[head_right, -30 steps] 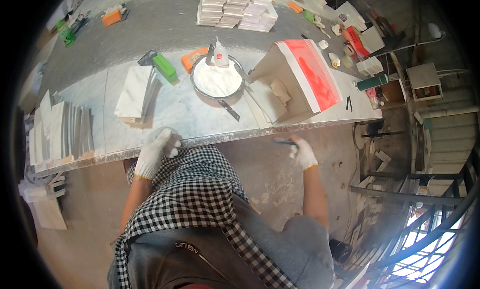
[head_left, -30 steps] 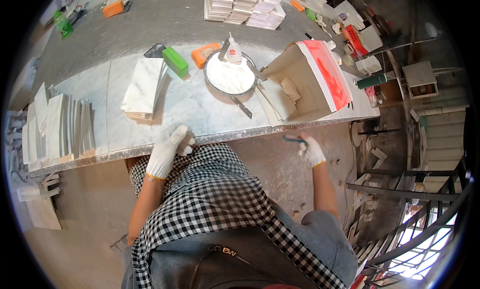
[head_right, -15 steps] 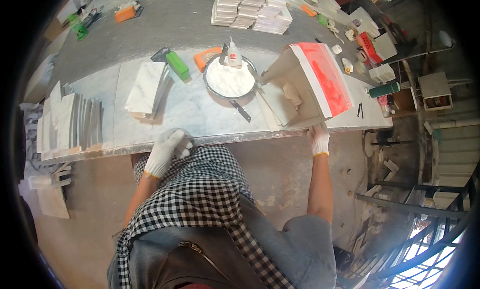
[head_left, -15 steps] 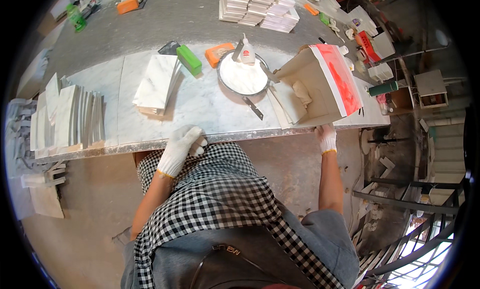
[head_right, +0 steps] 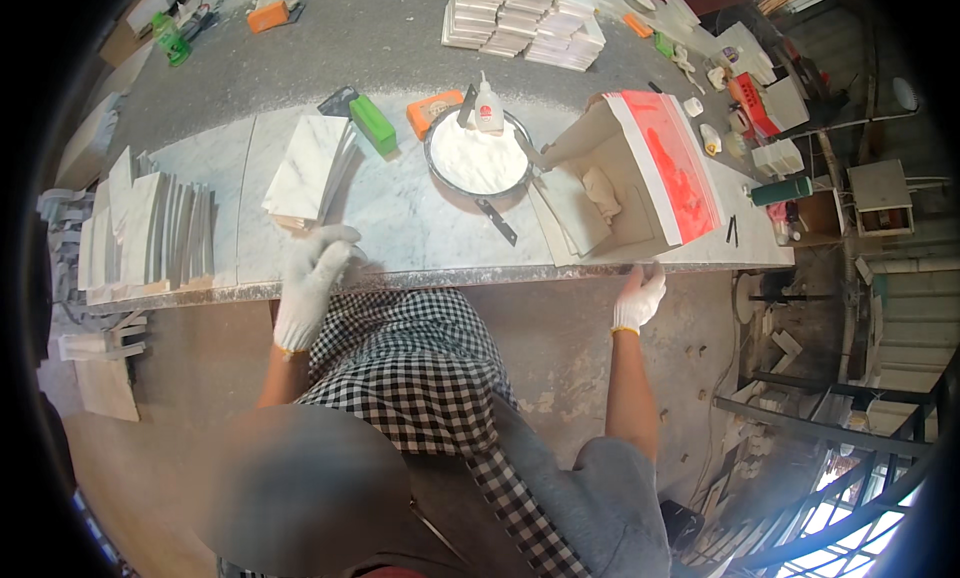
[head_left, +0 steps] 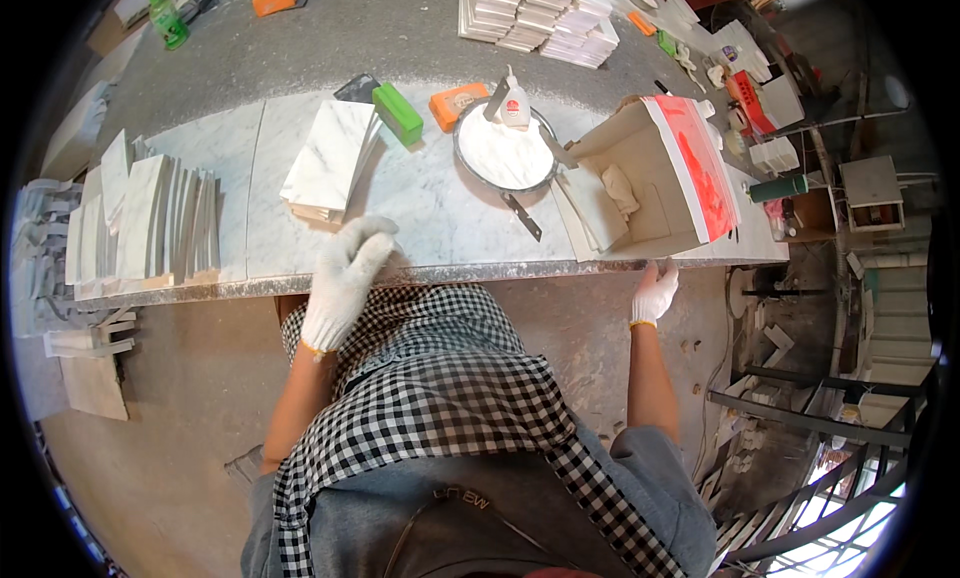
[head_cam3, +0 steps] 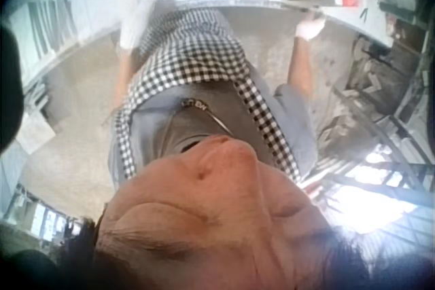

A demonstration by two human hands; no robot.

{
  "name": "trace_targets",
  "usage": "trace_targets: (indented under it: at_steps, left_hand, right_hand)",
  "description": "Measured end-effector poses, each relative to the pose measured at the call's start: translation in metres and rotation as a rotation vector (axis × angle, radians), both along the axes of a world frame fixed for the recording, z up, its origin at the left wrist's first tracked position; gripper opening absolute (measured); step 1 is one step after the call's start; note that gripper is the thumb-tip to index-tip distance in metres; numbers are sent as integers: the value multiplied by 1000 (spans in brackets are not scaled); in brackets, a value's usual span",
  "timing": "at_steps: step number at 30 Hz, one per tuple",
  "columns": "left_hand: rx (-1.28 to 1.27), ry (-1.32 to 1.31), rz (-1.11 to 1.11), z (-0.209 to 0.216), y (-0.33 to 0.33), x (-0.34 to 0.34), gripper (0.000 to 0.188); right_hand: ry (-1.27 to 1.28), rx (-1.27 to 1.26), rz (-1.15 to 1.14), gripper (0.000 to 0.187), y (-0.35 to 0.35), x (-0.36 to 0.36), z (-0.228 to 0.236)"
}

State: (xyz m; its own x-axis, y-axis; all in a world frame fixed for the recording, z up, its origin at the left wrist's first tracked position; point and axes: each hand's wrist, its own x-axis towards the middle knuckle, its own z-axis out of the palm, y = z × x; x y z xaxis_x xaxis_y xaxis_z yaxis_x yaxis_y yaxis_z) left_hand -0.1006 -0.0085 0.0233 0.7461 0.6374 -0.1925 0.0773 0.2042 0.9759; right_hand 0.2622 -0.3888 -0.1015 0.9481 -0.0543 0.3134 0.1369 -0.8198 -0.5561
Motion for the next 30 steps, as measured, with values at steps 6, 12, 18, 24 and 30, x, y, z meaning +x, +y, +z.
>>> trace_targets:
  at_steps: [6, 12, 18, 24, 30]
  left_hand:
    - [73, -9, 26, 21, 8, 4, 30]
    - [54, 17, -19, 4, -7, 8, 32]
    - [14, 8, -4, 10, -3, 5, 30]
    - [29, 8, -29, 5, -6, 8, 34]
    - [-13, 0, -48, 2, -1, 3, 36]
  right_hand:
    - [-11, -400, 132, 51, 1, 28, 22]
    - [138, -398, 152, 45, 13, 23, 39]
    - [315, 376, 180, 21, -75, -28, -22]
    - [568, 398, 145, 12, -29, -189, 14]
    - [366, 171, 533, 15, 57, -192, 58]
